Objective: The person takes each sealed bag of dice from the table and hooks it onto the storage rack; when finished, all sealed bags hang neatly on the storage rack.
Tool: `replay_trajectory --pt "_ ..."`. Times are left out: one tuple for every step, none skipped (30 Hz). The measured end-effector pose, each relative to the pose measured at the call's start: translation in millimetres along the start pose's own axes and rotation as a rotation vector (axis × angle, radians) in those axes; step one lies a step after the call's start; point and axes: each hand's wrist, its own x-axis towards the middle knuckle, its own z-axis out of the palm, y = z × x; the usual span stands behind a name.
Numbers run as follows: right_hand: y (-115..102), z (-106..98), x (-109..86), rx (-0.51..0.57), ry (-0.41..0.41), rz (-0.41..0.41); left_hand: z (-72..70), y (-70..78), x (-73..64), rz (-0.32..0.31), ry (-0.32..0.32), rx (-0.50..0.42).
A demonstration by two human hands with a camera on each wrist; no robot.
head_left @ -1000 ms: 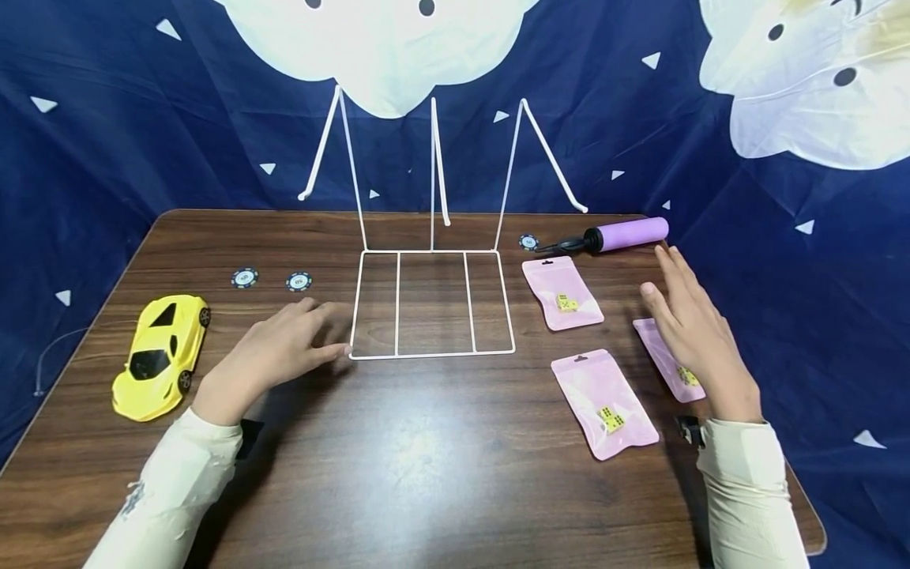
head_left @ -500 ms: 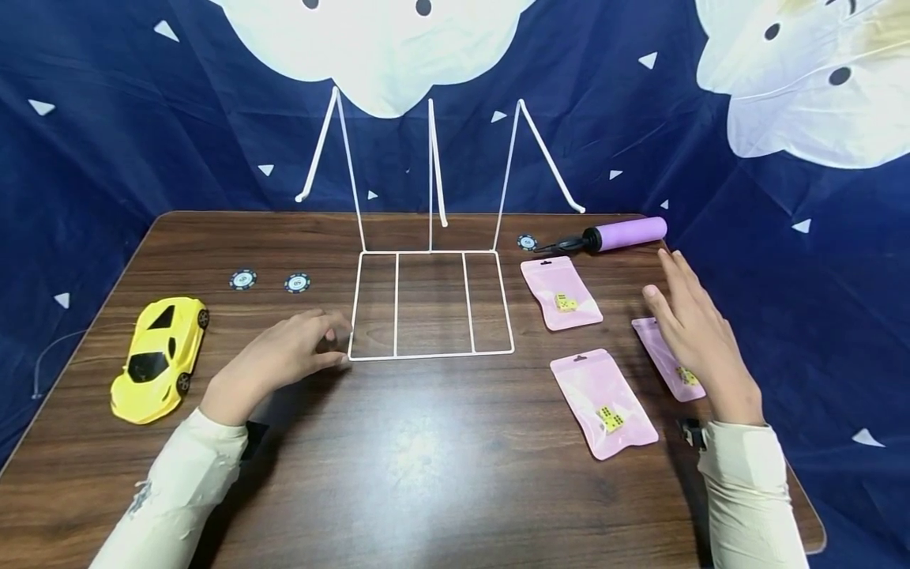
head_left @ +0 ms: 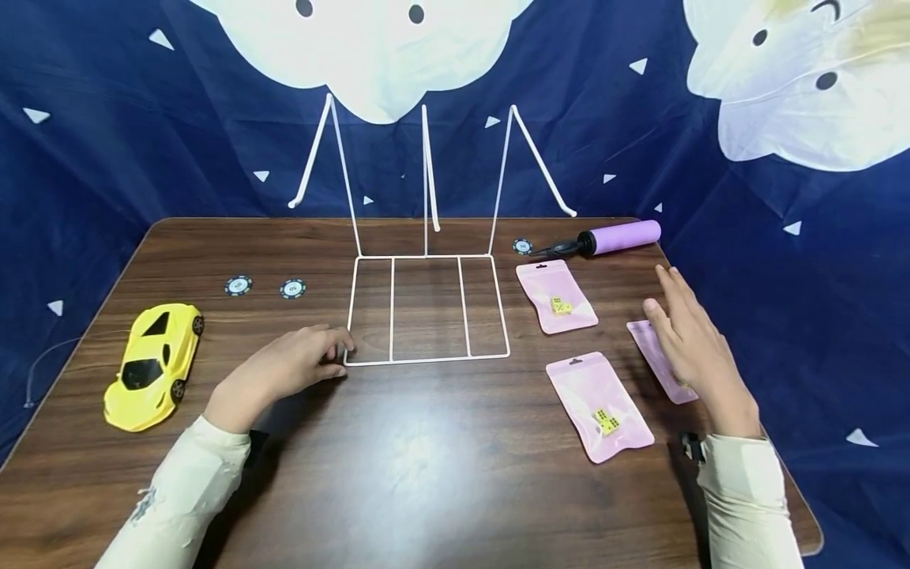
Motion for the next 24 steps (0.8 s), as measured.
replay_trajectory --pt "1.4 0.6 -1.2 0.003 -0.001 0.001 0.4 -0.6 0.2 0.006 -0.002 0.002" --pt "2.6 0.7 -2.4 0.001 -0.002 0.005 0.7 -1.2 0.6 0.012 -0.001 0.002" --pt "3.8 0.7 -3.4 0.001 0.000 0.007 1.1 -1.6 1.1 0.019 0.001 0.002" --pt "4.8 0.5 -4.2 0.000 0.001 0.010 1.5 -1.7 1.7 0.022 0.003 -0.002" --pt "5.8 0.3 -5.0 -0.002 -0.001 0.014 1.8 -1.7 2.0 0.028 0.005 -0.005" --pt "6.8 0.2 -5.5 -0.001 -0.003 0.017 2.3 -1.7 2.2 0.029 0.002 -0.009" --pt "7.6 0.0 -5.9 -0.002 -0.008 0.023 2.9 -1.7 2.2 0.029 -0.001 -0.014" --pt "8.5 -0.1 -6.4 -0.004 -0.013 0.031 3.6 -2.1 1.8 0.025 -0.006 -0.016" --pt "9.6 0.0 -7.0 -0.004 -0.018 0.036 4.1 -2.3 1.6 0.021 -0.012 -0.017" --pt "10.5 0.0 -8.2 -0.006 -0.022 0.046 5.0 -2.7 1.4 0.017 -0.018 -0.019" --pt "11.8 -0.1 -9.6 -0.009 -0.025 0.055 5.6 -3.4 1.3 0.015 -0.024 -0.020" --pt "13.5 -0.2 -10.9 -0.008 -0.023 0.060 6.3 -4.1 1.5 0.011 -0.030 -0.020" --pt "15.2 -0.4 -12.3 -0.007 -0.020 0.065 6.5 -4.6 1.5 0.010 -0.034 -0.020" --pt "17.3 -0.4 -13.5 -0.003 -0.013 0.065 6.5 -5.1 1.9 0.011 -0.036 -0.021" --pt "19.4 -0.8 -14.7 0.000 -0.005 0.063 6.5 -5.3 2.7 0.012 -0.037 -0.022" --pt "21.5 -1.2 -15.6 0.004 0.004 0.060 6.4 -5.6 3.4 0.014 -0.037 -0.023" --pt "23.5 -1.6 -16.2 0.007 0.011 0.054 6.4 -5.8 4.1 0.014 -0.036 -0.025" --pt "25.1 -2.0 -16.7 0.011 0.016 0.049 6.5 -6.0 4.6 0.015 -0.033 -0.027" --pt "26.4 -2.5 -17.2 0.010 0.018 0.047 6.4 -6.1 4.9 0.016 -0.030 -0.030" --pt "27.5 -3.0 -17.5 0.009 0.020 0.047 6.7 -6.5 5.3 0.018 -0.025 -0.032" --pt "28.2 -3.5 -17.8 0.006 0.019 0.049 7.0 -6.8 5.7 0.017 -0.022 -0.035" --pt "29.1 -3.9 -17.8 0.005 0.019 0.051 7.4 -7.3 5.8 0.017 -0.019 -0.038" --pt "29.9 -4.2 -18.0 0.004 0.019 0.054 7.8 -7.6 6.1 0.017 -0.016 -0.043" --pt "30.8 -4.5 -18.2 0.003 0.019 0.058 8.1 -8.2 6.0 0.019 -0.014 -0.044"
